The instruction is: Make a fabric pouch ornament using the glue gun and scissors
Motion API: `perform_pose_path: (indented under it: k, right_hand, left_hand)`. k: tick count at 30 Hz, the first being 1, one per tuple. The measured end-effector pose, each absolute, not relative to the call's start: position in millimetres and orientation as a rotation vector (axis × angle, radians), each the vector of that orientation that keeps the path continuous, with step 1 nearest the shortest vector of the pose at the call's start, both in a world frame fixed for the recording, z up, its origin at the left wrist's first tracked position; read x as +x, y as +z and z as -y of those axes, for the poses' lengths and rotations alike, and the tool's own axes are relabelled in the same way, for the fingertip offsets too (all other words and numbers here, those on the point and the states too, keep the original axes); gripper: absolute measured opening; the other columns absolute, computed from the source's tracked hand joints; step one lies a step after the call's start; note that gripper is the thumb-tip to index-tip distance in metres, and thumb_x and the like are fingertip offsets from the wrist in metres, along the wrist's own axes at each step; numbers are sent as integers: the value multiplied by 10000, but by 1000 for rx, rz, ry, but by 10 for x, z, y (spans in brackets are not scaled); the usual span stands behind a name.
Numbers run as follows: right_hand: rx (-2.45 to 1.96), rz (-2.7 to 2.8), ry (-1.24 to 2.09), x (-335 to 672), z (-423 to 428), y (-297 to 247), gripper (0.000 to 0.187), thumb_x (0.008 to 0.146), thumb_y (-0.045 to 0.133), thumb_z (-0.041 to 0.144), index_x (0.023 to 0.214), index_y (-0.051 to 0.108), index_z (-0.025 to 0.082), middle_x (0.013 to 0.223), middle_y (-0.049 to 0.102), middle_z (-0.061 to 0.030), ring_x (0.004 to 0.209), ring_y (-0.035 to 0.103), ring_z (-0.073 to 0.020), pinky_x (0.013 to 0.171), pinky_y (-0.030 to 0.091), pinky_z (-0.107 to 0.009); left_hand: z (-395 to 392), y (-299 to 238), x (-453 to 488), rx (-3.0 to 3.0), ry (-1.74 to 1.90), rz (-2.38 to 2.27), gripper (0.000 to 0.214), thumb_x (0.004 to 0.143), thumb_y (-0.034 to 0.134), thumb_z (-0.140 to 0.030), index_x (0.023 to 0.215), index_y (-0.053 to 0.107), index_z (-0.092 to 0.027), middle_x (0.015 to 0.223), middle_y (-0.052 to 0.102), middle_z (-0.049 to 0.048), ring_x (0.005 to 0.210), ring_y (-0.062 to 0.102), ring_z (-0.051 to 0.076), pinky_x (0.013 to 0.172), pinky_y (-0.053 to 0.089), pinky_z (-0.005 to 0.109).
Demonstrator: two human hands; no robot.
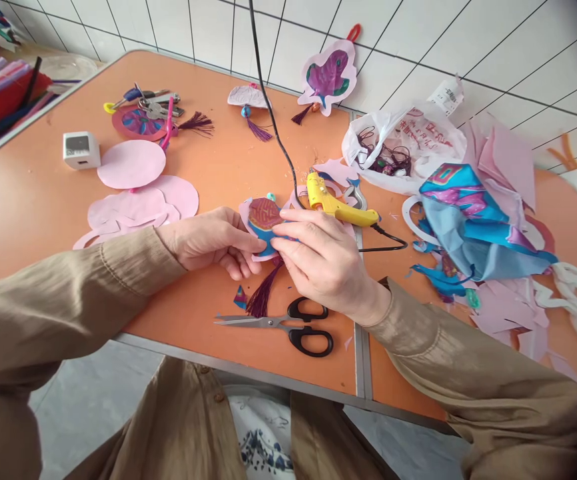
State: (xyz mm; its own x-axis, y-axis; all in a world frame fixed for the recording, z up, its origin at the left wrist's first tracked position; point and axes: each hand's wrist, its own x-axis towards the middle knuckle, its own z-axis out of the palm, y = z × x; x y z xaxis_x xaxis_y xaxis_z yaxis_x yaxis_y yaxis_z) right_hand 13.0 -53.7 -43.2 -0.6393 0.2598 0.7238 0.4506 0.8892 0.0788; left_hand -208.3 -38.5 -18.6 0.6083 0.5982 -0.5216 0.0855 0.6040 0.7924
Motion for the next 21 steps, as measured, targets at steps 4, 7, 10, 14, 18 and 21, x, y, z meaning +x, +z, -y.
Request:
perform_pose_path:
  k: [4,7,10,14,18,21]
  right_hand:
    - [-486,2303,-438,99,539,-423,169,942,608,43,915,714,172,978,796,-82,1086,731,-266,903,612,-429]
    - [-439,2299,-477,93,535,-418,167,936,617,41,877,706,170,941,789,-77,1072,730,-265,891,604,-418]
    - [-442,2295,-485,95,529,-421,198,915,617,13,829,688,177,907,770,-68,1078,721,-259,888,591,-398]
    - [-457,2314,-505,95,522,-433,215,922,605,11,808,666,181,899,749,-72,1093,710,-252,892,583,-392]
    - [-460,2329,-535,91,511,-455,235,956,572,28,812,646,198,901,744,-52,1110,708,-241,889,591,-396]
    - [-444,2324,-546,87,503,-466,217,943,600,27,804,645,187,886,739,-55,1096,713,-243,934,594,-403]
  left_hand:
    - [388,-180,-2072,892,350,-878,266,583,955,-256,636,760,-82,604,741,83,461,652,120,433,524,159]
    - [390,-172,-2066,880,348,-878,226,619,929,-237,628,759,-89,597,736,76,462,649,113,416,495,141]
    - [391,-168,-2066,883,333,-882,206,670,895,-236,618,760,-89,589,730,76,452,636,106,417,492,142]
    - [395,-168,-2070,902,330,-878,225,640,912,-247,607,755,-88,568,717,74,436,622,107,417,502,153]
    - [397,-175,-2067,919,340,-872,223,652,896,-246,608,749,-85,566,714,77,453,634,116,427,517,163]
    - [393,-186,-2065,919,342,-861,215,661,884,-242,607,744,-87,570,718,79,447,631,117,422,515,169]
